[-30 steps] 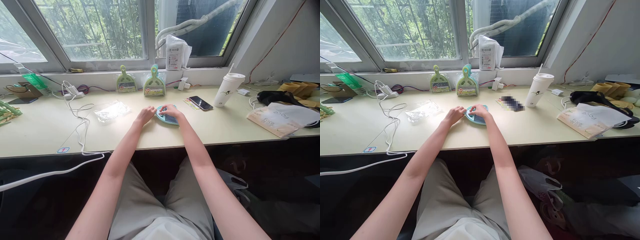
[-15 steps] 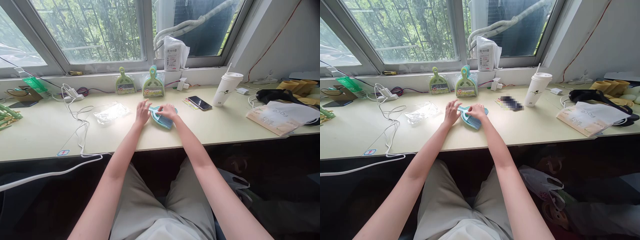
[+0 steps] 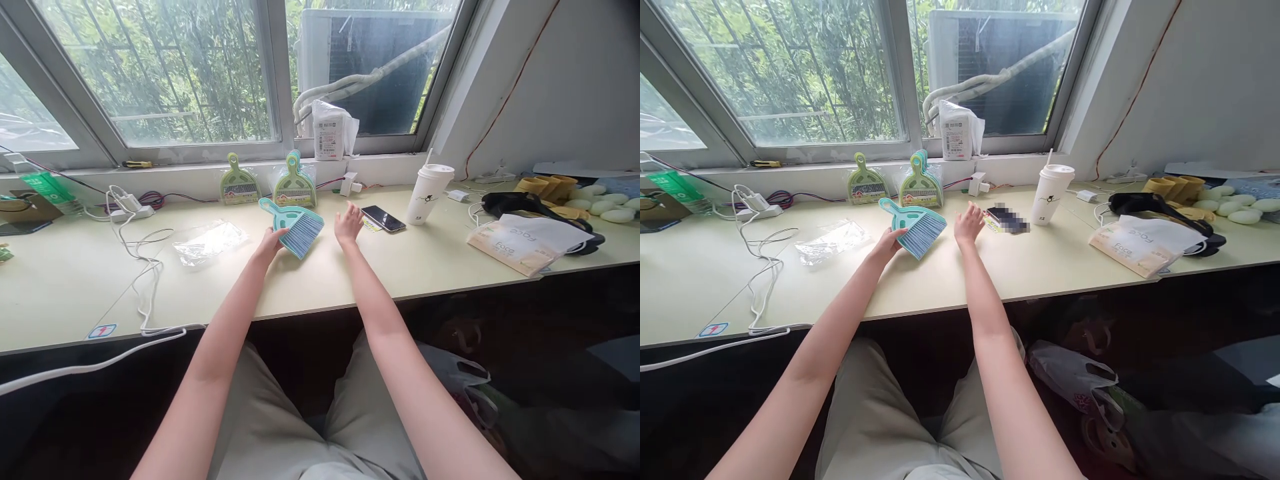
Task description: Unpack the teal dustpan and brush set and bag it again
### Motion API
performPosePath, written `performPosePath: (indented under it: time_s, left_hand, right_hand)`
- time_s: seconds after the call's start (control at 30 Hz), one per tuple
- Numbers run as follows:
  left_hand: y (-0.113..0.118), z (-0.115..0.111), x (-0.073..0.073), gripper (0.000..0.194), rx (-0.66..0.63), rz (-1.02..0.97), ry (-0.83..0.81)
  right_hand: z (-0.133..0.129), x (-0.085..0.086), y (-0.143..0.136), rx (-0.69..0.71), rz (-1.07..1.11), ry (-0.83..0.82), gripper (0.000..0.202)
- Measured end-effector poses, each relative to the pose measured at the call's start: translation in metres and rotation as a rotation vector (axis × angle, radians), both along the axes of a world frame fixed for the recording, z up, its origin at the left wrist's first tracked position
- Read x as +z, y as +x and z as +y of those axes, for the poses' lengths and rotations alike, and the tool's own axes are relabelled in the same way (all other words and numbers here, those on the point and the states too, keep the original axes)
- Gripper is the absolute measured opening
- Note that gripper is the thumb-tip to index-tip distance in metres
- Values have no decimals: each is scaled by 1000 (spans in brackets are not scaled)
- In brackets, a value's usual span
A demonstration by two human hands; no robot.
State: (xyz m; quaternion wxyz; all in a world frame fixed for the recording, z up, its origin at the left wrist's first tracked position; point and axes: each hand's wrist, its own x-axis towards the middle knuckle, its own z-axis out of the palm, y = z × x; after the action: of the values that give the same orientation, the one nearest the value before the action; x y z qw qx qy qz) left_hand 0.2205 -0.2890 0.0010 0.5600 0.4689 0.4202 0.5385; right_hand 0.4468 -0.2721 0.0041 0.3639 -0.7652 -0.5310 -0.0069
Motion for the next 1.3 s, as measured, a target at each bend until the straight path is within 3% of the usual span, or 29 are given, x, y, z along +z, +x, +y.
performPosePath:
  time_s: [0.1, 0.2, 0.33, 0.4, 0.6, 0.83, 0.97, 1.07, 1.17, 1.3]
  left_hand:
    - [-12, 5, 0, 31, 52, -39, -23]
    - [-20, 8, -1, 30, 137, -1, -19]
    - [-24, 13, -3, 34, 184, 3, -33]
    - [-25, 15, -3, 37, 204, 11, -41]
    - [-26, 16, -2, 40, 243, -106, -91]
    - [-24, 16, -1, 34, 240, -51, -107]
    - [-20, 15, -1, 29, 241, -185, -140]
    - [-14, 10, 0, 29, 202, -348, -135]
    - [-7, 5, 1, 30, 111, -351, -94]
    - [2, 0, 2, 35, -22, -306, -20]
  right_hand:
    - [6, -14, 27, 23, -34, -223, 57]
    - [13, -23, 32, 184, -91, -307, 46]
    - [14, -22, 17, 478, -65, -217, 35]
    - [10, -19, 5, 553, -41, -199, 34]
    - [-5, -18, -22, 698, -210, -391, 47]
    - [2, -13, -23, 518, -58, -214, 31]
    - [-5, 3, -30, 570, 331, 192, 43]
    - [-18, 15, -42, 564, 453, 476, 56]
    - [-28, 16, -55, 528, 322, 459, 57]
    - [-28, 2, -72, 552, -3, 161, 58]
